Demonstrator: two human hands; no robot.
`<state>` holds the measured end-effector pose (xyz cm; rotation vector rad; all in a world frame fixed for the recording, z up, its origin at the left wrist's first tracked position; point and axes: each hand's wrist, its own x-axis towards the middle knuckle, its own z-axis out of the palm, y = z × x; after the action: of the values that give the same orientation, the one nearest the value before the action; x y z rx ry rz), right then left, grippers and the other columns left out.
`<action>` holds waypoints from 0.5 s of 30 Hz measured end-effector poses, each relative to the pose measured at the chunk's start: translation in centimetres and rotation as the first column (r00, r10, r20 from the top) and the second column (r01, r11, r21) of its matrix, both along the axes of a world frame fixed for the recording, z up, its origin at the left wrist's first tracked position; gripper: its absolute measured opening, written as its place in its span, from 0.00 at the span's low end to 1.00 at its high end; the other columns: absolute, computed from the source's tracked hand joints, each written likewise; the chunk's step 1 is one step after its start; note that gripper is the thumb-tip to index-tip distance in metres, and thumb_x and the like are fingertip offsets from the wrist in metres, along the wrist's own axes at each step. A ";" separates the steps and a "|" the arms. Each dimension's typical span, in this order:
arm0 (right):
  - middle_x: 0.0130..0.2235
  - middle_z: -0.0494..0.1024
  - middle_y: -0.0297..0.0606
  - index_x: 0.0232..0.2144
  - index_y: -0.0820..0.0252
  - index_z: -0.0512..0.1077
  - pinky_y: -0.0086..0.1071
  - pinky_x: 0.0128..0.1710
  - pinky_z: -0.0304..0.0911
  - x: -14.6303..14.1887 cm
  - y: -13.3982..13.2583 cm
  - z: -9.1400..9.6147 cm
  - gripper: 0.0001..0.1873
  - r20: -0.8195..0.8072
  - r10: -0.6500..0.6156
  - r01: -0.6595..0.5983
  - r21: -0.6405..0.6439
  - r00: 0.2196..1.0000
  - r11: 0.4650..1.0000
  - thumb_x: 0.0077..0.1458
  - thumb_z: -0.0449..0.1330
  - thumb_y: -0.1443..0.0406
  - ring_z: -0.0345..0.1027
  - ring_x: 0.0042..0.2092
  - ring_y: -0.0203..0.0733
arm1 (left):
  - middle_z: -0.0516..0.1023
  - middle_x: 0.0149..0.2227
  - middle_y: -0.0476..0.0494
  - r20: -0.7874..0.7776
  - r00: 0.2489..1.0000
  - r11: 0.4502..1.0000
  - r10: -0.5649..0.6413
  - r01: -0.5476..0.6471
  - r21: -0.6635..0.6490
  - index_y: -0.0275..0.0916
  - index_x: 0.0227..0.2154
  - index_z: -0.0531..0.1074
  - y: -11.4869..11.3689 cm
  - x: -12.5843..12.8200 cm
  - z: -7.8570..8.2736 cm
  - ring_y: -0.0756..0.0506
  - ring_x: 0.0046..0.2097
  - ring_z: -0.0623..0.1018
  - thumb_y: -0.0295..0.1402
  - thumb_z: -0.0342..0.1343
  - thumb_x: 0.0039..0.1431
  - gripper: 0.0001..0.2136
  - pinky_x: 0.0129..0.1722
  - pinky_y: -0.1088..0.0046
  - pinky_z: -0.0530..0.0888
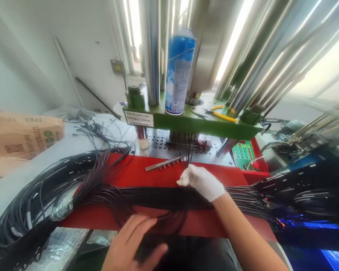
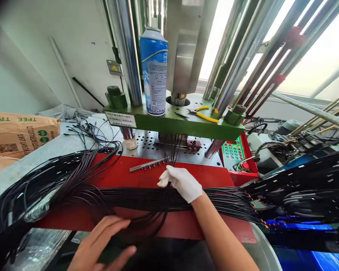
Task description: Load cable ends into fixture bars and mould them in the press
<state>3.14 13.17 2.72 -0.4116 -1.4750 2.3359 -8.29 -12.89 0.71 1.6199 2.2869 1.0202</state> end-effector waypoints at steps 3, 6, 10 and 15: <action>0.24 0.73 0.36 0.27 0.59 0.77 0.45 0.46 0.64 -0.3 -2.1 4.3 0.21 -0.166 -0.081 0.081 -0.010 0.983 0.997 0.59 0.53 0.52 0.70 0.32 0.42 | 0.67 0.57 0.33 -0.204 0.973 0.993 -0.109 0.116 0.021 0.39 0.62 0.53 2.5 0.5 -0.4 0.33 0.57 0.67 0.49 0.63 0.46 0.42 0.58 0.53 0.62; 0.22 0.69 0.34 0.26 0.56 0.76 0.44 0.46 0.65 0.3 -2.2 9.3 0.23 -0.321 -0.237 0.229 -0.063 0.917 0.971 0.60 0.49 0.51 0.69 0.32 0.41 | 0.75 0.49 0.36 -0.115 0.987 0.990 -0.111 0.100 -0.097 0.37 0.62 0.55 5.3 -0.5 0.8 0.36 0.49 0.74 0.37 0.55 0.55 0.31 0.54 0.55 0.67; 0.21 0.70 0.34 0.25 0.55 0.76 0.43 0.44 0.66 1.4 -0.2 11.3 0.22 -0.314 -0.266 0.293 0.044 0.911 0.955 0.59 0.49 0.52 0.69 0.31 0.41 | 0.80 0.33 0.47 0.195 0.947 0.935 -0.254 0.292 -0.202 0.40 0.40 0.76 7.4 -5.7 6.5 0.44 0.36 0.78 0.35 0.50 0.59 0.12 0.37 0.74 0.73; 0.30 0.77 0.39 0.32 0.58 0.75 0.43 0.45 0.66 1.5 3.0 6.7 0.26 -0.017 -0.451 0.381 0.563 0.892 0.733 0.60 0.45 0.49 0.72 0.38 0.45 | 0.77 0.33 0.45 -0.441 0.892 0.941 0.096 -0.226 -0.252 0.44 0.45 0.74 10.3 -17.7 12.1 0.39 0.38 0.76 0.39 0.51 0.59 0.14 0.40 0.65 0.68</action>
<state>4.66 16.18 9.41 -0.6489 -1.8048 1.4658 -25.98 -2.62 12.82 1.6667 2.7281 0.3296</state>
